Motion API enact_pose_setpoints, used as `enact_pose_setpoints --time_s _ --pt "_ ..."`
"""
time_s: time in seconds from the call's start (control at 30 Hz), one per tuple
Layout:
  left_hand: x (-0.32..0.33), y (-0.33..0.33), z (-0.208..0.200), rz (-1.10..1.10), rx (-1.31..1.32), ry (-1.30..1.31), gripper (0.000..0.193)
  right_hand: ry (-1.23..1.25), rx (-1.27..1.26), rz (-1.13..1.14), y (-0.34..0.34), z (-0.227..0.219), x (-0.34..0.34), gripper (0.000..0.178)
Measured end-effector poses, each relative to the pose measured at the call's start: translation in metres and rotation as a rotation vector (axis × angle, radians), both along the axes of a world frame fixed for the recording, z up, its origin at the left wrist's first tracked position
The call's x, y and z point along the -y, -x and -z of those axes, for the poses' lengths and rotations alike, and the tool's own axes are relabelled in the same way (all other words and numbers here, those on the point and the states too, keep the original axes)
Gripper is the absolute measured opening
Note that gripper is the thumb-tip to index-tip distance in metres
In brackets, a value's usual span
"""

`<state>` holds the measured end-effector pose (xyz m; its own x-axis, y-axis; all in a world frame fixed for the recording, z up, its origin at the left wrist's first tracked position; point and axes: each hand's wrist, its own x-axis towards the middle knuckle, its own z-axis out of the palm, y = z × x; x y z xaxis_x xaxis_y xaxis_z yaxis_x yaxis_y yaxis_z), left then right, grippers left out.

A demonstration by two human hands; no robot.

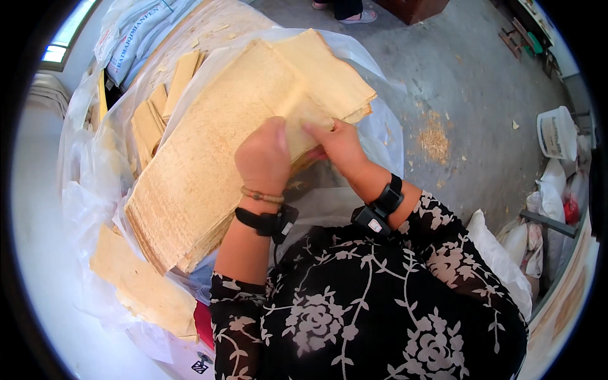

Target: The person is manually inspecting, sorting, and folding large thin yellow sheets, possibly wood veneer or dried food product, on a covered table.

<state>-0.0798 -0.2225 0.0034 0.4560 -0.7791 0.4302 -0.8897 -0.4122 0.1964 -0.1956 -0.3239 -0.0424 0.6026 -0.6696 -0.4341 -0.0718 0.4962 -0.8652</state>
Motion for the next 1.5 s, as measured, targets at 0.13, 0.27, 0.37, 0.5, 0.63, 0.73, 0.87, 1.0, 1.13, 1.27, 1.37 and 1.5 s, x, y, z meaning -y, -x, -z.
enact_pose_setpoints --time_s 0.13,0.27,0.37,0.5,0.63,0.73,0.87,1.0,1.13,1.27,1.37,1.5 --pt "-0.019 -0.030 -0.028 -0.222 -0.452 0.429 0.013 0.019 -0.024 -0.011 0.001 0.003 0.001 0.041" --pt "-0.041 -0.052 -0.048 -0.275 -0.528 0.658 0.018 0.032 -0.065 -0.041 0.004 0.003 0.001 0.044" --pt "-0.046 -0.051 -0.063 -0.308 -0.431 0.724 0.023 0.025 -0.085 -0.066 0.004 -0.006 0.000 0.043" --pt "-0.065 -0.072 -0.071 -0.462 -0.420 0.666 0.030 -0.003 -0.085 -0.083 0.003 -0.003 0.001 0.042" --pt "-0.072 -0.073 -0.073 -0.304 -0.368 0.792 0.033 0.288 -0.262 -0.125 0.013 -0.004 0.012 0.038" --pt "-0.083 -0.099 -0.066 -0.464 -0.289 0.667 0.032 0.912 -0.387 0.047 0.012 -0.034 0.001 0.041" --pt "-0.058 -0.045 -0.059 -0.037 0.131 0.373 0.012 0.504 0.083 -0.276 -0.005 -0.103 -0.024 0.055" --pt "-0.056 0.025 -0.033 0.483 0.069 0.275 0.025 -0.233 0.136 -0.278 -0.039 -0.096 0.019 0.059" --pt "-0.077 0.040 0.013 0.521 -0.017 0.111 0.035 -0.291 -0.071 -0.485 -0.050 -0.066 0.048 0.051" --pt "-0.066 0.031 0.024 0.344 -0.032 0.083 0.043 0.003 0.124 -0.327 -0.056 -0.070 0.037 0.039" --pt "-0.048 0.014 0.016 0.118 -0.388 -0.047 0.050 0.244 0.229 -0.258 -0.061 -0.089 0.014 0.032" --pt "-0.010 -0.026 0.026 0.064 -0.374 0.012 0.052 0.474 0.228 -0.216 -0.066 -0.119 -0.013 0.030"
